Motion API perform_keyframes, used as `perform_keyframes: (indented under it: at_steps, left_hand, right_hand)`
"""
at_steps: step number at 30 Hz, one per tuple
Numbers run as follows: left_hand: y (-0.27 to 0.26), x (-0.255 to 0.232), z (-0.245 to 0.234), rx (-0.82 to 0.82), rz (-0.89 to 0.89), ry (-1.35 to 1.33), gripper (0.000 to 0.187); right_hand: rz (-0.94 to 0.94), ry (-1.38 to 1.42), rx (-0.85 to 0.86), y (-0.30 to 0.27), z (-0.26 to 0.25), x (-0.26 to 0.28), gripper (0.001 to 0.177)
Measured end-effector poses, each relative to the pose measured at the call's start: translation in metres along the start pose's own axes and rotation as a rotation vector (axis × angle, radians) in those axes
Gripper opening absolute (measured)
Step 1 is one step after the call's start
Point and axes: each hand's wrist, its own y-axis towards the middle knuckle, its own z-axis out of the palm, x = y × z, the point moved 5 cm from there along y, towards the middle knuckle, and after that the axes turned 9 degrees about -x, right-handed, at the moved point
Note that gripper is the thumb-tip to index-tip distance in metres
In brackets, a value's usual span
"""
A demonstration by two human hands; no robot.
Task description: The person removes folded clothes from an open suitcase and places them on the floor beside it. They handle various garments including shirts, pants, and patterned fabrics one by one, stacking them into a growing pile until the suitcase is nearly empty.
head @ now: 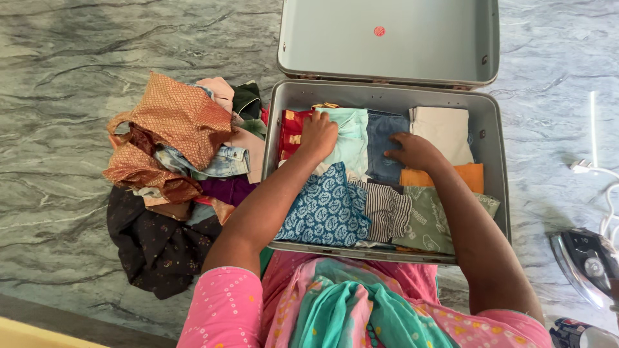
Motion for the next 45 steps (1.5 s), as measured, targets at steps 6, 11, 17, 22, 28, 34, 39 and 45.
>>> perform_keyframes:
  at_steps: [6, 11, 17, 22, 28, 34, 39, 45]
  left_hand:
    - [0.001, -0.028, -0.066, -0.208, 0.052, -0.269, 0.018]
    - [-0.003, -0.044, -0.11, -0.395, 0.098, -0.535, 0.02]
    - [0.0, -0.037, -0.112, -0.206, -0.029, -1.084, 0.053]
    - [0.004, -0.031, -0.068, 0.192, -0.113, -1.184, 0.066]
    - [0.009, 0.037, -0.076, -0.399, -0.521, -1.549, 0.058]
    - [0.005, 0.044, -0.096, -0.662, -0.4, -1.731, 0.056]
    - [0.005, 0.039, -0.085, -0.494, -0.408, -1.809, 0.051]
    - [-0.01, -0.017, -0.069, 0.103, -0.217, -1.919, 0.041]
  right_hand:
    - [-0.064, 0.05, -0.069, -0.011, -0.021, 0.033, 0.065]
    - [0.08, 0.354, -0.053, -0.026, -0.034, 0.062, 0.084]
    - [0.006, 0.849, -0.236, -0.029, -0.046, 0.066, 0.038]
    - [-0.257, 0.967, -0.533, -0.034, -0.078, 0.052, 0.035]
    - [-0.153, 1.478, -0.9, -0.056, -0.14, 0.006, 0.025]
    - [-0.334, 1.464, -0.943, -0.07, -0.155, -0.009, 0.021]
    - [-0.142, 1.154, -0.93, -0.062, -0.141, 0.001, 0.019]
    - [-0.257, 0.509, -0.295, -0.054, -0.095, 0.086, 0.061]
